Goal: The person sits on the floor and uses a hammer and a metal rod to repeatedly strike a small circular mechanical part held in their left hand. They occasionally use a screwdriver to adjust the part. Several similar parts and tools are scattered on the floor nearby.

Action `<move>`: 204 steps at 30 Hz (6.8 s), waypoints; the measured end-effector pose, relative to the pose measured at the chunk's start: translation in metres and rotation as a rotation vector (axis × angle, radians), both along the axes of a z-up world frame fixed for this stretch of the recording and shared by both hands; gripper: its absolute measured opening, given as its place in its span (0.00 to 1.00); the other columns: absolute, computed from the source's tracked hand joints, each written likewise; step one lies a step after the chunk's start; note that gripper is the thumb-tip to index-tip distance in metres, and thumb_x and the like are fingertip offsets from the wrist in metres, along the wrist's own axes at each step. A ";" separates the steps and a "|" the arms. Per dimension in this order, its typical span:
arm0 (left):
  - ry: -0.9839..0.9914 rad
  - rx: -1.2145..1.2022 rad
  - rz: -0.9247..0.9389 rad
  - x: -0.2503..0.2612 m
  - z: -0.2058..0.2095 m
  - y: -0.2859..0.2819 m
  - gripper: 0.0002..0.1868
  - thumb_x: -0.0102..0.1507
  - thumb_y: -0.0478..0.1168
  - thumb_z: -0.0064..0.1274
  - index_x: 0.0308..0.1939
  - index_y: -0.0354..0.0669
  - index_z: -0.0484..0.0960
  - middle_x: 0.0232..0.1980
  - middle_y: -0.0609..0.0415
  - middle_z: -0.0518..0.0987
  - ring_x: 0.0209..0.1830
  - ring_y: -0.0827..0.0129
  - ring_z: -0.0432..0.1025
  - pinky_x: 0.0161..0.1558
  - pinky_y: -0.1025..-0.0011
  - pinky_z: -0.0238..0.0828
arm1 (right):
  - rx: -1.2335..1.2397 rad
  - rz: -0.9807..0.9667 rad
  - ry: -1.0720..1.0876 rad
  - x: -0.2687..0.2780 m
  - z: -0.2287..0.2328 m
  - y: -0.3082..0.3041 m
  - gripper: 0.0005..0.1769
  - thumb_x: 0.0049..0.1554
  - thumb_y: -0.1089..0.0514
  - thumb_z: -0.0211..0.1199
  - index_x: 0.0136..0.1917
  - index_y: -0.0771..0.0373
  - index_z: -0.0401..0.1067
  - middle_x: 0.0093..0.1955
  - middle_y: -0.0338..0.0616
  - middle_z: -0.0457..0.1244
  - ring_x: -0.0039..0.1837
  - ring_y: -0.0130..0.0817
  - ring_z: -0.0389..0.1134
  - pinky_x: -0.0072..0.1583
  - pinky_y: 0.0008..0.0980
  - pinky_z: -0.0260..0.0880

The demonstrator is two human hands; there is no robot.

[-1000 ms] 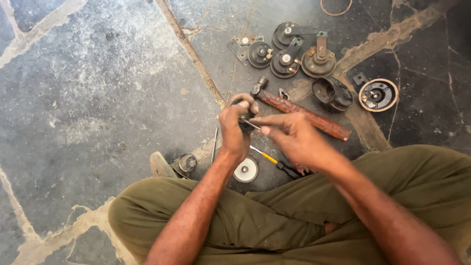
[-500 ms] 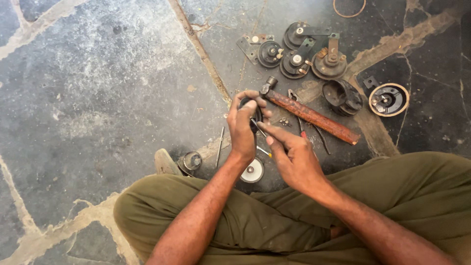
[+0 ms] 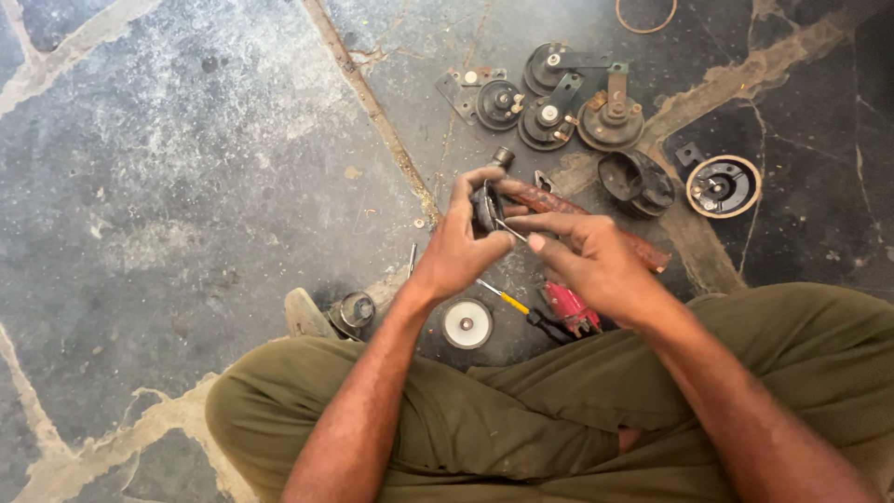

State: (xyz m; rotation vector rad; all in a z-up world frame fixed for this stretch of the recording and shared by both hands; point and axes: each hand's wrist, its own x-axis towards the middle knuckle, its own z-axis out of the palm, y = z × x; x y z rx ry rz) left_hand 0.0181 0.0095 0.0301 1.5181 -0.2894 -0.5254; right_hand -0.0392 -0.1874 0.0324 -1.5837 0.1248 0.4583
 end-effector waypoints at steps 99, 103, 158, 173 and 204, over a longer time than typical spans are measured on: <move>0.451 -0.851 0.120 -0.008 -0.004 0.014 0.38 0.75 0.67 0.32 0.67 0.35 0.70 0.71 0.22 0.69 0.65 0.45 0.75 0.64 0.53 0.76 | -1.013 0.604 -0.281 0.001 -0.065 -0.018 0.12 0.59 0.54 0.55 0.47 0.65 0.70 0.46 0.58 0.70 0.53 0.56 0.72 0.53 0.55 0.70; 0.480 -0.812 0.119 -0.009 -0.003 0.014 0.42 0.74 0.69 0.28 0.69 0.33 0.70 0.69 0.25 0.72 0.64 0.47 0.75 0.65 0.54 0.76 | -1.020 0.607 -0.293 0.001 -0.060 -0.017 0.12 0.59 0.53 0.56 0.47 0.65 0.70 0.46 0.59 0.70 0.53 0.57 0.72 0.53 0.55 0.70; -0.170 0.704 0.174 -0.008 -0.075 0.024 0.17 0.62 0.39 0.55 0.55 0.42 0.84 0.50 0.41 0.85 0.53 0.51 0.80 0.57 0.59 0.73 | -1.131 0.348 -0.444 -0.001 -0.030 -0.012 0.19 0.49 0.57 0.67 0.53 0.65 0.73 0.49 0.64 0.68 0.48 0.62 0.71 0.49 0.56 0.71; -0.577 0.525 -0.104 -0.015 -0.006 0.002 0.13 0.66 0.35 0.58 0.56 0.43 0.83 0.49 0.45 0.84 0.50 0.50 0.80 0.49 0.59 0.76 | -0.458 -0.087 -0.901 0.006 0.014 0.008 0.14 0.61 0.68 0.68 0.59 0.67 0.72 0.53 0.50 0.70 0.54 0.45 0.75 0.54 0.37 0.74; -0.673 0.725 0.185 -0.040 -0.044 0.025 0.09 0.65 0.44 0.58 0.42 0.43 0.81 0.36 0.45 0.82 0.38 0.48 0.79 0.39 0.53 0.73 | -0.624 -0.038 -0.173 -0.014 0.014 -0.021 0.23 0.65 0.45 0.58 0.66 0.61 0.68 0.39 0.52 0.65 0.40 0.46 0.68 0.43 0.46 0.67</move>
